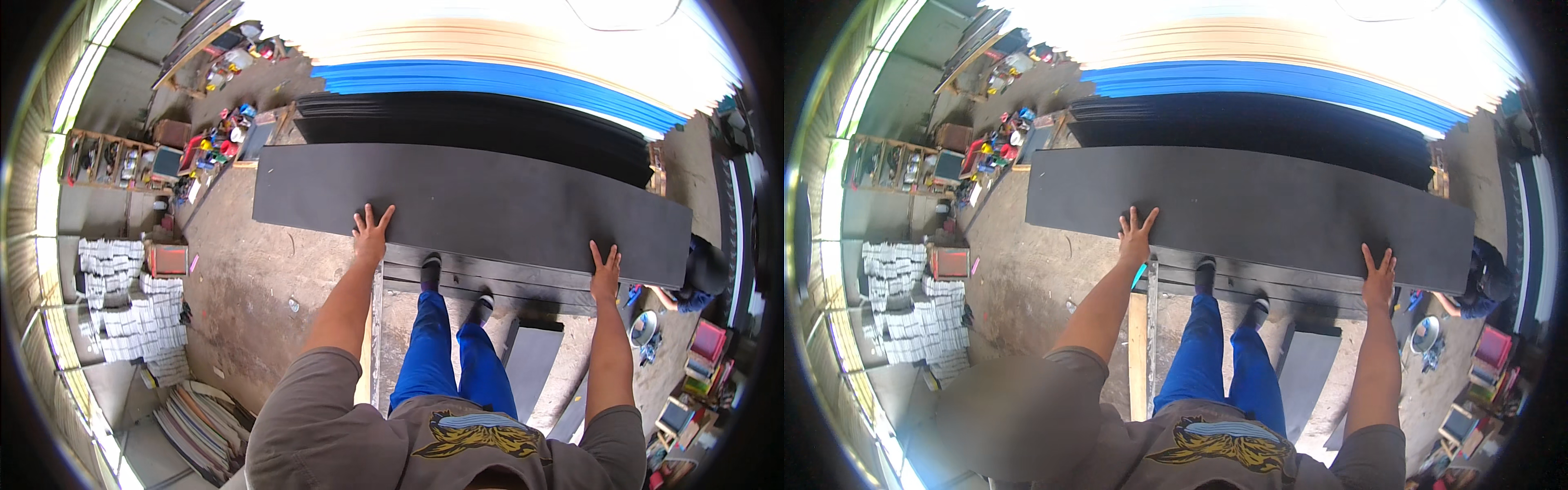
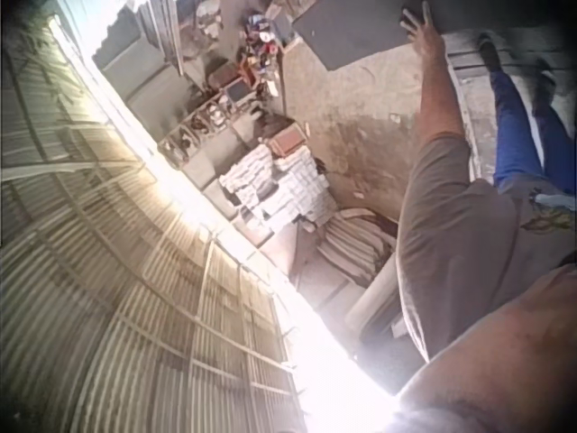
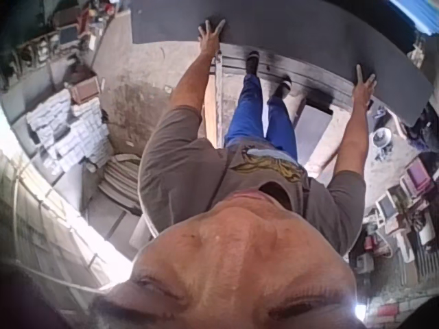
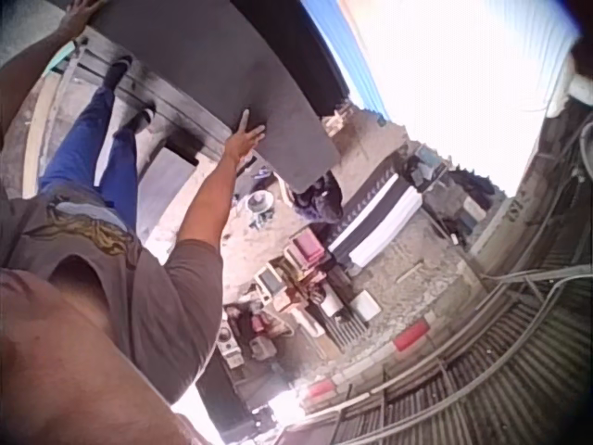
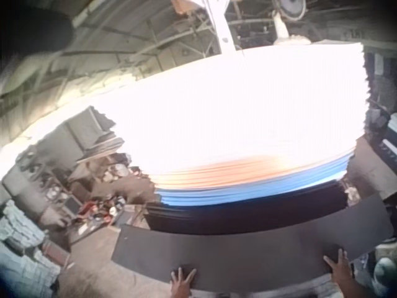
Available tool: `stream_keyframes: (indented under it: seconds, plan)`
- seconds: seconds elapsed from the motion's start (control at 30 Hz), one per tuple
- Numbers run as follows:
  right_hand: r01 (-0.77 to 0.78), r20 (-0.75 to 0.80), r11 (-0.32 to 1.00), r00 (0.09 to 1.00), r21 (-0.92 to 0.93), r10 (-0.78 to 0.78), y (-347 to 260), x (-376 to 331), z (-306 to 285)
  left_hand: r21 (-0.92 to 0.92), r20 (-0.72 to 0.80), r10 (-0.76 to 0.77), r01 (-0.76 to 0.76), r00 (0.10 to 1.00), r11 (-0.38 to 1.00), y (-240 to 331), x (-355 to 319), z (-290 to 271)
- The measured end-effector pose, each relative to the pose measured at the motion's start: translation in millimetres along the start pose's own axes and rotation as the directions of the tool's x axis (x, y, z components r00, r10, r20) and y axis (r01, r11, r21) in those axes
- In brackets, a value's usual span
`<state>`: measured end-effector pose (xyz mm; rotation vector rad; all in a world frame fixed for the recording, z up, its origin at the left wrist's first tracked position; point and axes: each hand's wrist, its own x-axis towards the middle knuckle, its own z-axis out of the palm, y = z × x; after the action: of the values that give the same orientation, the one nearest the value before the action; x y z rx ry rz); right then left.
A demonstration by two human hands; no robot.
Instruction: The person repeatedly picks up long dark rectangular panels from the floor and places them onto a growing stack. The person handles the panels one at a time, lifting and aligning them before adding them to the pile.
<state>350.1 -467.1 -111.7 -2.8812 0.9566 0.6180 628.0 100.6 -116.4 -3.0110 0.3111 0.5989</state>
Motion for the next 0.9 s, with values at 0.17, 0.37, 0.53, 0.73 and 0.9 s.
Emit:
stream_keyframes:
  seconds: [0.17, 0.37, 0.53, 0.73, 0.9]
  plan:
    - [0.012, -0.013, 0.999, 1.0, -0.042, -0.013, 10.9, 2.7, 4.3, 0.037, -0.021, 0.024, -0.023, 1.0, 0.999, 8.0, -0.1, 1.9]
    - [0.01, -0.058, 0.999, 0.998, -0.041, -0.013, 21.9, 7.9, 18.3, -0.071, -0.053, 0.029, -0.033, 0.998, 0.997, 14.5, 4.0, 4.1]
    - [-0.005, -0.013, 1.0, 1.0, -0.014, 0.005, 13.0, 10.4, 20.5, 0.013, -0.074, 0.012, -0.012, 0.997, 1.0, 4.8, 12.9, 21.9]
    - [0.01, -0.03, 0.994, 1.0, 0.105, -0.007, 10.1, 11.1, 24.0, 0.032, 0.059, -0.013, 0.011, 0.998, 0.999, 10.0, 17.4, 18.9]
    - [0.018, 0.003, 0.981, 1.0, 0.192, -0.019, 9.6, 5.0, 15.2, 0.157, 0.135, 0.117, -0.137, 0.984, 0.978, 73.1, -10.6, -12.4]
